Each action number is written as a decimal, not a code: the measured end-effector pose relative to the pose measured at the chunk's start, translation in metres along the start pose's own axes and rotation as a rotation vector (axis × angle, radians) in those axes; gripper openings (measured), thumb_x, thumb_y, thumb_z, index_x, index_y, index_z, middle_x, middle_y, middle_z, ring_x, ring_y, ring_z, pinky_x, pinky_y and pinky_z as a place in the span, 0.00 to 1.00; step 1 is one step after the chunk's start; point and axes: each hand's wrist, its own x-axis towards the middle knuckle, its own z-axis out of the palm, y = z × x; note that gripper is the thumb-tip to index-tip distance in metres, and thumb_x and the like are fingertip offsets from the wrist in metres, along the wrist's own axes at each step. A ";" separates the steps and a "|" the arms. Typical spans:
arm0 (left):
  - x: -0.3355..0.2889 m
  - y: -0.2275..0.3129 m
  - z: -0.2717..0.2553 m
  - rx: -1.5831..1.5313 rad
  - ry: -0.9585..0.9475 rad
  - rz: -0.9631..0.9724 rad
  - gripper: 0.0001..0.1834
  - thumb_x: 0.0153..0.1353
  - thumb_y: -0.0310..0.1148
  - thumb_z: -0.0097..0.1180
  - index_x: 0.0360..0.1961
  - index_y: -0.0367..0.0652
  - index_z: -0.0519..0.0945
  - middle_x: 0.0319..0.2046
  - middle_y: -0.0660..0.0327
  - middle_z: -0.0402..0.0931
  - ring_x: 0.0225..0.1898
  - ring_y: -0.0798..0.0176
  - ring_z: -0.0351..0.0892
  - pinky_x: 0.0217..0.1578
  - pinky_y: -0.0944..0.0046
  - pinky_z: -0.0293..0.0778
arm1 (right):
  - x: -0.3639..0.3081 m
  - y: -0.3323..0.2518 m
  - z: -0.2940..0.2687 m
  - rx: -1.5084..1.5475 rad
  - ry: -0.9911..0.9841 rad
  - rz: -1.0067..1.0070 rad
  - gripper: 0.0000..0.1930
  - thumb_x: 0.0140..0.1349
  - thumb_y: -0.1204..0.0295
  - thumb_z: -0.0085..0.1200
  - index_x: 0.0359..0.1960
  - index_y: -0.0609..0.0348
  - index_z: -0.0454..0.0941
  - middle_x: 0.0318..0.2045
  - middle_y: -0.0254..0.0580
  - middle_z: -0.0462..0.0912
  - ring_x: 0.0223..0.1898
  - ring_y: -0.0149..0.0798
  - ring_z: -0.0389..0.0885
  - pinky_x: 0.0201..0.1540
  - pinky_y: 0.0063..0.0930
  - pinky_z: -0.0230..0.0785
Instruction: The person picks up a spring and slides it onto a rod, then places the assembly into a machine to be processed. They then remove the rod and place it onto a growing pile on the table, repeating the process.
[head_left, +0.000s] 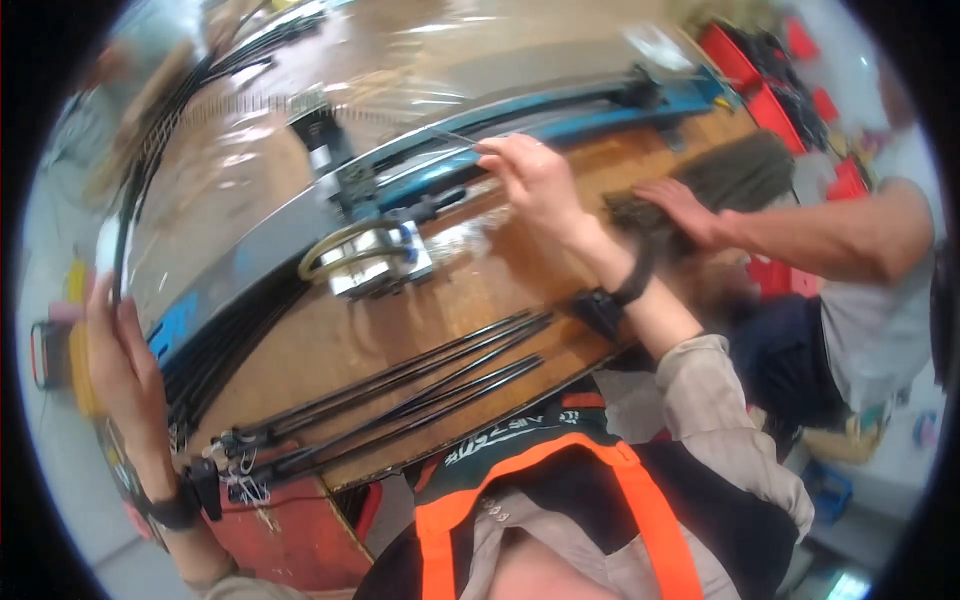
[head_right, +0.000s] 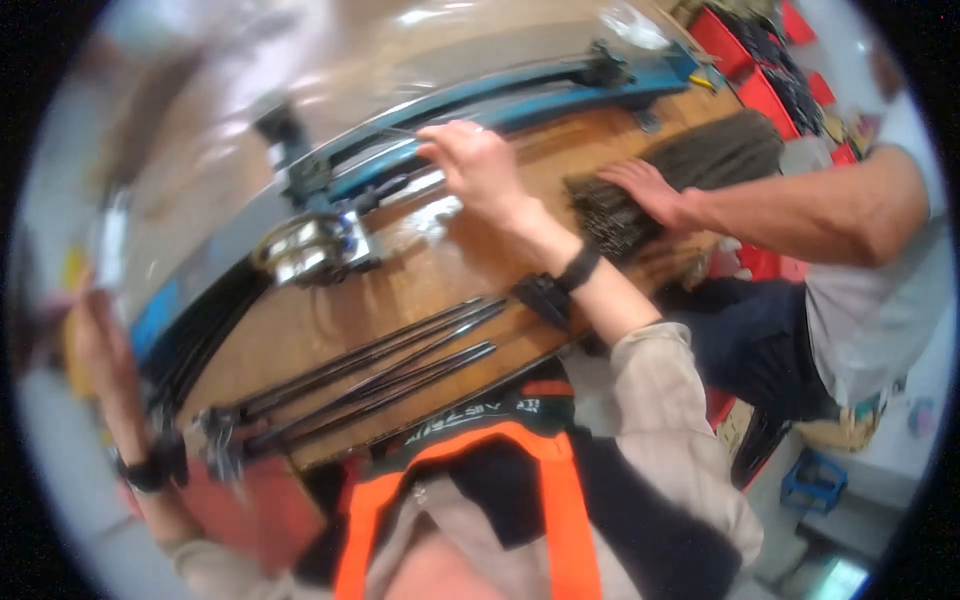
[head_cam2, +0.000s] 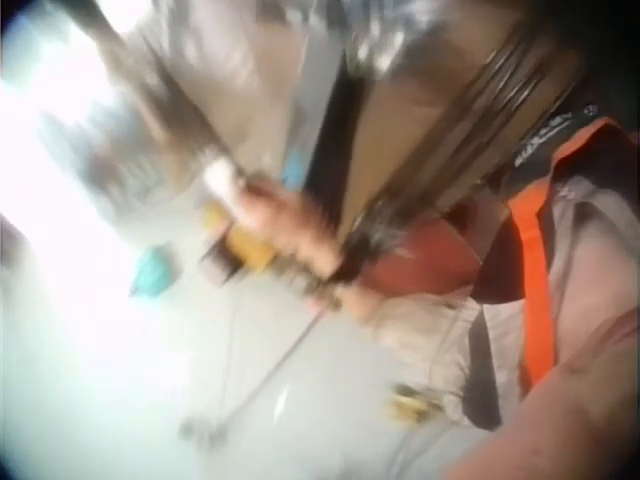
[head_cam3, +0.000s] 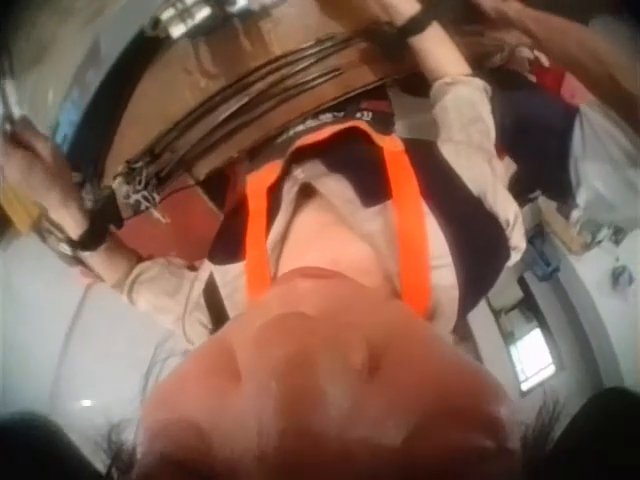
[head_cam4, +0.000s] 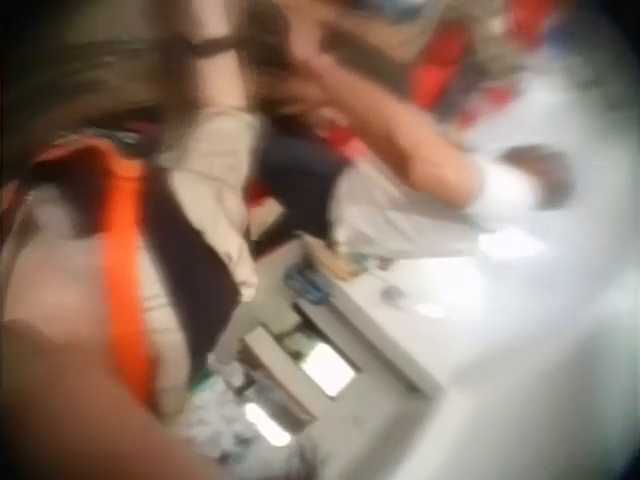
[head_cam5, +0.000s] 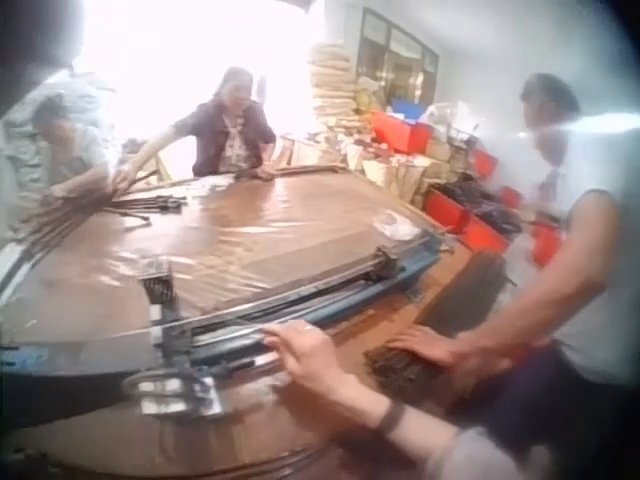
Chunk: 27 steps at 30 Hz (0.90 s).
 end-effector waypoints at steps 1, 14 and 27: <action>-0.003 -0.015 -0.002 0.000 0.050 -0.047 0.15 0.70 0.27 0.51 0.56 0.38 0.77 0.46 0.51 0.81 0.39 0.59 0.81 0.43 0.65 0.74 | 0.008 -0.003 0.007 0.075 -0.077 0.096 0.11 0.59 0.75 0.62 0.43 0.59 0.82 0.29 0.39 0.85 0.29 0.33 0.82 0.32 0.25 0.74; -0.047 -0.001 -0.036 -0.098 -0.113 -0.408 0.14 0.68 0.28 0.54 0.52 0.34 0.78 0.35 0.51 0.81 0.32 0.64 0.77 0.37 0.67 0.73 | 0.111 -0.057 0.108 0.470 -0.387 -0.179 0.09 0.62 0.67 0.60 0.37 0.58 0.84 0.29 0.41 0.85 0.26 0.35 0.81 0.31 0.27 0.71; -0.048 -0.023 0.005 -0.189 -0.140 -0.352 0.13 0.64 0.28 0.57 0.49 0.39 0.80 0.29 0.50 0.77 0.28 0.52 0.77 0.33 0.61 0.73 | 0.094 -0.007 0.069 -0.240 -0.420 -0.362 0.02 0.57 0.72 0.59 0.32 0.48 0.80 0.29 0.32 0.84 0.38 0.40 0.79 0.54 0.39 0.57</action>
